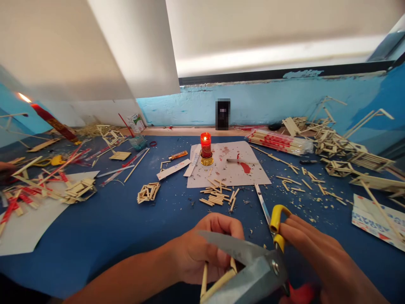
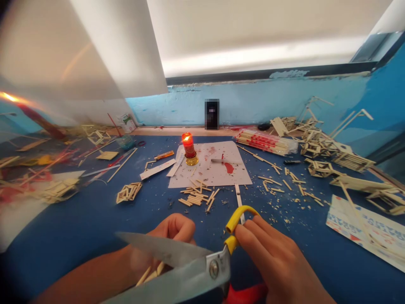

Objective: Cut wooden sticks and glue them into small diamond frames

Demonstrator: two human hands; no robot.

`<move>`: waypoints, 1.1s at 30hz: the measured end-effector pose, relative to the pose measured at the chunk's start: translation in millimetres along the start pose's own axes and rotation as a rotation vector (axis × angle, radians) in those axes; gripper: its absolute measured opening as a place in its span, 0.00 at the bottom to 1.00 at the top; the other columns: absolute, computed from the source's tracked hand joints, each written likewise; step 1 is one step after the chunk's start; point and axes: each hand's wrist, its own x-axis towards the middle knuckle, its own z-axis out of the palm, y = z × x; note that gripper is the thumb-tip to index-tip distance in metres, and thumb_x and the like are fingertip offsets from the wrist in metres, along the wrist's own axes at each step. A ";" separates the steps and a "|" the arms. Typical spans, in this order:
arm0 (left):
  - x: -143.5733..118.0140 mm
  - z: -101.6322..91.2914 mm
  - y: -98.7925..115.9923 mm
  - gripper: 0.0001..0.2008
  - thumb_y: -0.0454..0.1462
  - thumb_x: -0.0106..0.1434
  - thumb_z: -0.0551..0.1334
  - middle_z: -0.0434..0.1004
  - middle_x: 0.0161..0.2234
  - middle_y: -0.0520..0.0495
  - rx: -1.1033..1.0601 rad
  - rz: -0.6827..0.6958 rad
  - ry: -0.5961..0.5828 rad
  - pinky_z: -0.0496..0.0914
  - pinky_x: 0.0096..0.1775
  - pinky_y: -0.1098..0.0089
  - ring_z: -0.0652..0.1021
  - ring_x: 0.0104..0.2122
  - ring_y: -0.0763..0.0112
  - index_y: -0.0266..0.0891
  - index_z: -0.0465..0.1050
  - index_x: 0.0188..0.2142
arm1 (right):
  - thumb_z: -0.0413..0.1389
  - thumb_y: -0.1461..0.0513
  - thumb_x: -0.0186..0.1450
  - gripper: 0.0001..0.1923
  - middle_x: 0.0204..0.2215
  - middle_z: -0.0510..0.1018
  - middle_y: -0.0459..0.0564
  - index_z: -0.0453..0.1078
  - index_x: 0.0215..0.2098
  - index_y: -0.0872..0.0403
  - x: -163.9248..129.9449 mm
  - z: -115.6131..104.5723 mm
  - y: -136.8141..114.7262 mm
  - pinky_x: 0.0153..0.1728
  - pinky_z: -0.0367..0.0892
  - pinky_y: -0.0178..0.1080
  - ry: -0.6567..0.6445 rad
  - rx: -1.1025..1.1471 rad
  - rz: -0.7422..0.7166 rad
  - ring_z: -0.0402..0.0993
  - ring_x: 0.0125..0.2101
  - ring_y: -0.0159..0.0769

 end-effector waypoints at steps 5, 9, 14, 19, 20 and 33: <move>1.9 -3.4 -6.5 0.24 0.42 0.40 0.83 0.72 0.17 0.53 0.000 -0.041 0.028 0.65 0.15 0.83 0.68 0.13 0.83 0.34 0.69 0.19 | 0.62 0.48 0.61 0.31 0.38 0.81 0.54 0.61 0.57 0.51 27.3 -6.8 -5.5 0.40 0.80 0.49 -0.008 0.052 -0.071 0.82 0.35 0.53; 4.3 -4.4 -10.3 0.24 0.42 0.45 0.80 0.72 0.16 0.53 0.036 -0.073 0.064 0.67 0.17 0.84 0.70 0.13 0.83 0.36 0.65 0.16 | 0.62 0.47 0.62 0.32 0.37 0.80 0.54 0.60 0.58 0.51 32.3 -9.0 -7.3 0.36 0.79 0.48 -0.027 0.038 -0.085 0.81 0.34 0.52; 4.8 1.9 -11.2 0.29 0.43 0.39 0.81 0.70 0.15 0.56 0.068 -0.066 0.132 0.63 0.16 0.86 0.67 0.13 0.85 0.36 0.60 0.14 | 0.62 0.47 0.61 0.32 0.38 0.81 0.54 0.61 0.58 0.50 32.8 -10.8 -4.1 0.39 0.79 0.48 -0.029 0.047 -0.114 0.82 0.35 0.52; 2.8 10.1 -7.7 0.28 0.44 0.39 0.81 0.66 0.13 0.56 0.112 -0.106 0.142 0.56 0.11 0.84 0.62 0.10 0.86 0.37 0.62 0.14 | 0.61 0.48 0.64 0.26 0.35 0.80 0.51 0.62 0.54 0.49 36.5 -14.6 -3.2 0.31 0.76 0.44 -0.046 0.094 -0.115 0.80 0.33 0.50; 2.0 11.4 -7.2 0.28 0.44 0.38 0.82 0.66 0.12 0.57 0.120 -0.109 0.142 0.55 0.11 0.84 0.61 0.10 0.86 0.37 0.62 0.14 | 0.61 0.48 0.64 0.24 0.33 0.79 0.51 0.63 0.52 0.49 37.2 -15.3 -3.5 0.29 0.75 0.44 -0.052 0.103 -0.119 0.79 0.32 0.49; -0.6 11.8 -4.6 0.28 0.50 0.49 0.79 0.68 0.13 0.55 0.099 -0.054 0.029 0.62 0.11 0.81 0.64 0.09 0.81 0.39 0.63 0.19 | 0.66 0.58 0.57 0.17 0.25 0.77 0.44 0.65 0.41 0.46 33.9 -12.5 -2.1 0.21 0.71 0.39 0.063 0.153 -0.060 0.77 0.22 0.40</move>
